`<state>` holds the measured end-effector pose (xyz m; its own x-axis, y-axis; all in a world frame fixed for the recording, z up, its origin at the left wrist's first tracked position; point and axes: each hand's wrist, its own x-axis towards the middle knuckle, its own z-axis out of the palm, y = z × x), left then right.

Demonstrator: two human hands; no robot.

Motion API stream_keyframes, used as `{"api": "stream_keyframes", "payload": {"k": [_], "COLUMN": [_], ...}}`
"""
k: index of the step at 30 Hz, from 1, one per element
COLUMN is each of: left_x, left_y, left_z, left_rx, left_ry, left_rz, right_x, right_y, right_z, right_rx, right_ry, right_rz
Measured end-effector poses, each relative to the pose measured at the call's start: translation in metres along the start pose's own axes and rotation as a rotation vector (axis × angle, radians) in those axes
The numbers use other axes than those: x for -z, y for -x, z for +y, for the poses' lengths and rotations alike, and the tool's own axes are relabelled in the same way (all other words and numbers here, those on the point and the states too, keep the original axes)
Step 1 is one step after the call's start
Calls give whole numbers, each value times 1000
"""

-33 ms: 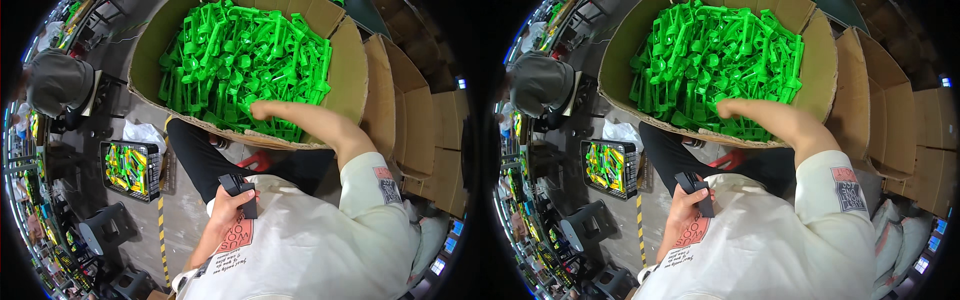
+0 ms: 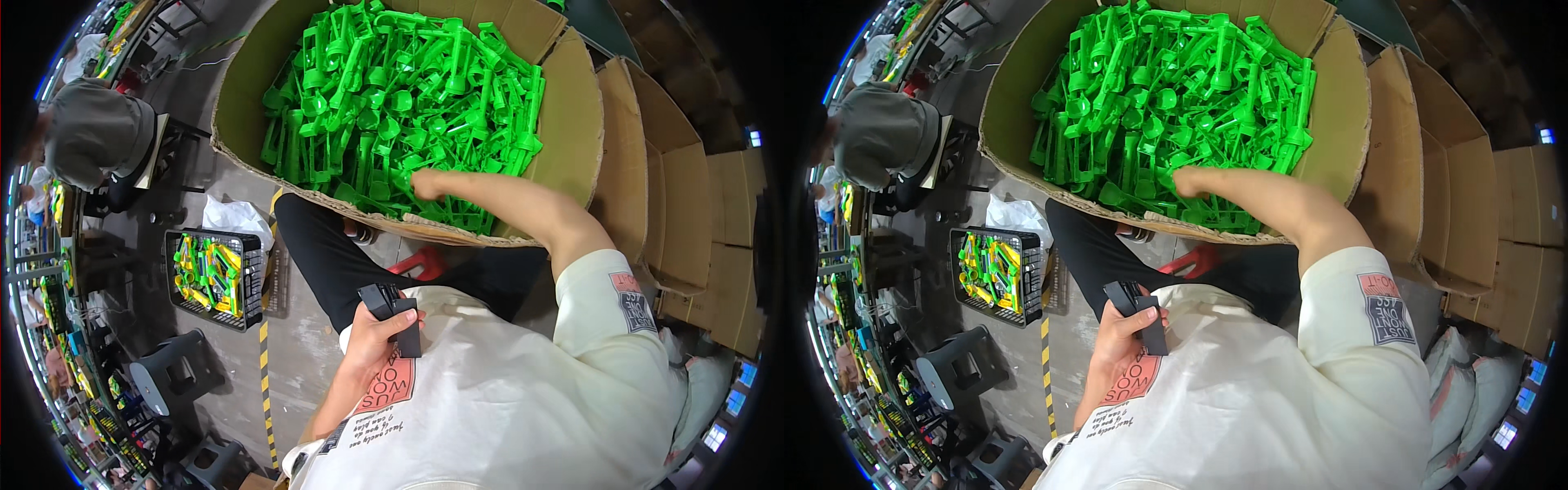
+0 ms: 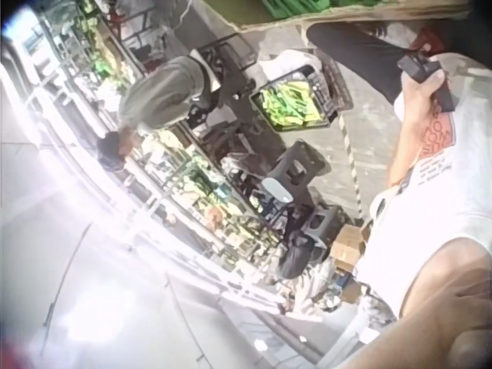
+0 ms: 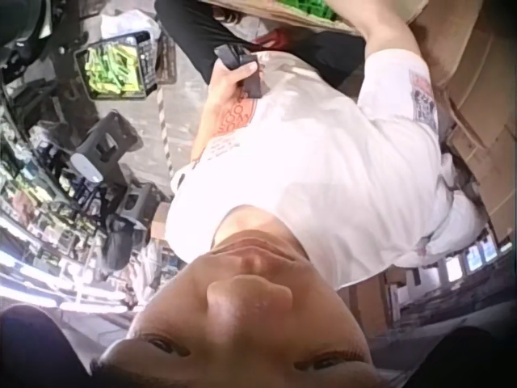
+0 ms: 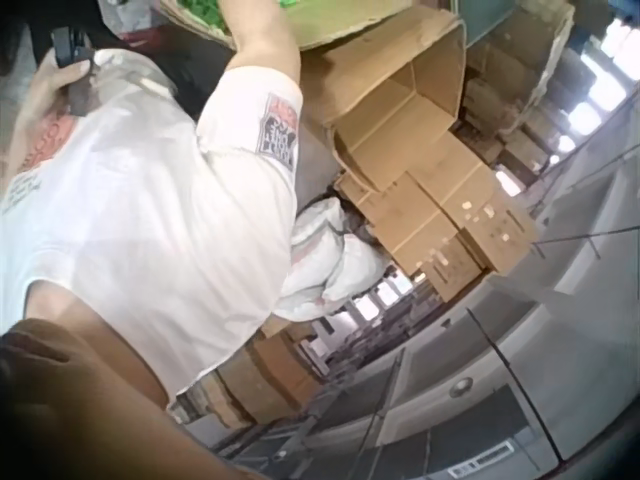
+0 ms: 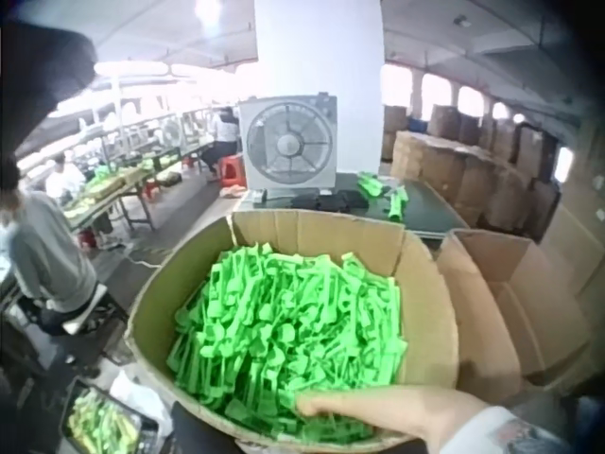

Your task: The person assembles black panels onto green plastic housings by hand.

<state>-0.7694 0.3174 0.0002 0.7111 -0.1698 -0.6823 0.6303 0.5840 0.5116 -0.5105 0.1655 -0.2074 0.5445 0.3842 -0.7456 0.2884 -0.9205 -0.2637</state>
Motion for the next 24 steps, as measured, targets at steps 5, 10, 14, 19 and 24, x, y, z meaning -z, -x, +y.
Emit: {"api": "stream_keyframes", "payload": {"k": [5,10,14,19,24], "left_x": [4,2,4,6,14], "left_y": [-3,-12,-16,-17,-25], "left_z": [1,15,19,23,28], "left_rx": [-48,-243,-261,-279,-173], "left_ry": [55,95,118,180,301], "left_rz": [32,72,67,132,198], "right_x": [-20,-8,-43,-48,-7], "right_y": [-24,-18,-25,-7,-11], "right_z": [17,16,14,1,2], "right_rx": [72,210,144,248,193], "right_ry": [-122,-363,-204,-191,-531], "right_rz": [68,93,-10,335,481]}}
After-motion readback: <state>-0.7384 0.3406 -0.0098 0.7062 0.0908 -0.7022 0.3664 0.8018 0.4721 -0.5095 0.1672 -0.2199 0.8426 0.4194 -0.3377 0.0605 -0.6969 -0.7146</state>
